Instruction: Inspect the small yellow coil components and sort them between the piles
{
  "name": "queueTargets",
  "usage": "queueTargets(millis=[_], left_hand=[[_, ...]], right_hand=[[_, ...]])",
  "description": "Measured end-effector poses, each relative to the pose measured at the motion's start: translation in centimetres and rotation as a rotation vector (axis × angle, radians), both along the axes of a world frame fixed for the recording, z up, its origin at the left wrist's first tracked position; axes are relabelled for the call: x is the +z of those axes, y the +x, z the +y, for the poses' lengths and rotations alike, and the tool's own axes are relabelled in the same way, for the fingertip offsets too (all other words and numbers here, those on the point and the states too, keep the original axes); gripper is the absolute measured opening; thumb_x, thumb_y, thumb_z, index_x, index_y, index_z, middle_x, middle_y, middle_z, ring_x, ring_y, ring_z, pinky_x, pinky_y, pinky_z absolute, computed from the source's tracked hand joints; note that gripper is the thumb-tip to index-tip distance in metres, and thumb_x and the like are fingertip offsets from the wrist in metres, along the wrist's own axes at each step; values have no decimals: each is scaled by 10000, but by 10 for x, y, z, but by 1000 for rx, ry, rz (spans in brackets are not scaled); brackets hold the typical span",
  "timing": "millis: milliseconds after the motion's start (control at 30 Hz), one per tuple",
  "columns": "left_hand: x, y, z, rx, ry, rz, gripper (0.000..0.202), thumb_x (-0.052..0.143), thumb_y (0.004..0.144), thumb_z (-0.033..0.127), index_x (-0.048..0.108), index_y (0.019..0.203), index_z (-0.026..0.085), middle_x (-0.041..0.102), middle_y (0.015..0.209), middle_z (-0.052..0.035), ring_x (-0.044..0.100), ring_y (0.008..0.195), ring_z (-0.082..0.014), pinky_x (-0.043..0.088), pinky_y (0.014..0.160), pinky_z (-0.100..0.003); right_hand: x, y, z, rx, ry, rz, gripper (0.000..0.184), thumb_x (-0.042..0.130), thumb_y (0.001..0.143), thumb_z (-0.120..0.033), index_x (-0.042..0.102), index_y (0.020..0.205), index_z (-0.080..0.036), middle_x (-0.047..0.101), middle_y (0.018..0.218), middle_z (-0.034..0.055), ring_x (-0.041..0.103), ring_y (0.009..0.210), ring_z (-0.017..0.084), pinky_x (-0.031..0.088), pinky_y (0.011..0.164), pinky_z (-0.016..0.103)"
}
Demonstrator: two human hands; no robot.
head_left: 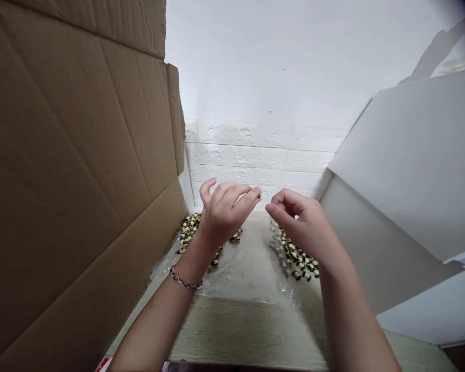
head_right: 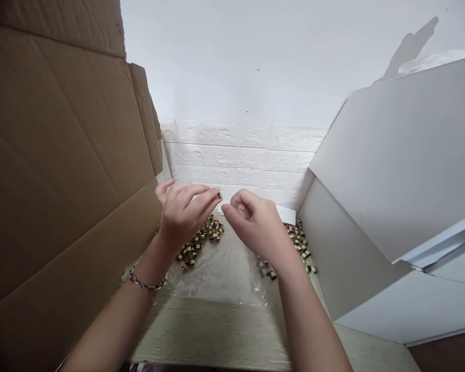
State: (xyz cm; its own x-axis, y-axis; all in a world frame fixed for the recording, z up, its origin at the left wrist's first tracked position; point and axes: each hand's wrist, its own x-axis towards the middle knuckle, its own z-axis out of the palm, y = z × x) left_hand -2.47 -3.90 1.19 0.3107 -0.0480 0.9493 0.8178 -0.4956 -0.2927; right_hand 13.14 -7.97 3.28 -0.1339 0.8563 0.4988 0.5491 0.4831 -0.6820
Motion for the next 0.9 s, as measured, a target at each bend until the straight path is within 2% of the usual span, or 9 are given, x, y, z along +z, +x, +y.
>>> queueTargets(millis=[133, 300, 567, 767, 900], left_hand=[[0, 0, 0, 5, 1, -6, 134, 575, 742, 254, 578, 875, 240, 645, 746, 27, 553, 706, -117, 228, 882, -351], [-1, 0, 1, 9, -9, 0, 142, 561, 752, 251, 577, 893, 247, 643, 752, 24, 553, 707, -116, 223, 892, -358], [0, 0, 1, -2, -4, -5, 140, 573, 744, 244, 573, 883, 242, 642, 742, 32, 554, 704, -113, 216, 888, -352], [-1, 0, 2, 7, -5, 3, 142, 554, 756, 238, 574, 896, 244, 639, 747, 25, 554, 713, -113, 207, 903, -355], [-1, 1, 1, 37, 5, 21, 127, 546, 760, 239, 576, 883, 241, 647, 750, 24, 555, 697, -113, 205, 905, -359]], right_hand=[[0, -1, 0, 33, -7, -72, 221, 464, 781, -364, 485, 647, -189, 383, 538, -51, 330, 495, 73, 271, 467, 209], [0, -1, 1, 90, -48, -16, 216, 451, 790, -354, 502, 664, -186, 382, 548, -48, 329, 497, 73, 273, 475, 215], [-4, 1, 11, 308, -134, 180, 408, 362, 808, -511, 544, 697, -162, 474, 593, -12, 396, 533, 86, 318, 504, 224], [-6, -5, 12, 314, -205, 292, 382, 410, 796, -490, 577, 735, -152, 458, 519, -25, 367, 471, 79, 296, 462, 220], [-6, -8, 10, 303, -231, 316, 365, 444, 780, -474, 573, 688, -146, 461, 501, -26, 355, 451, 72, 281, 445, 218]])
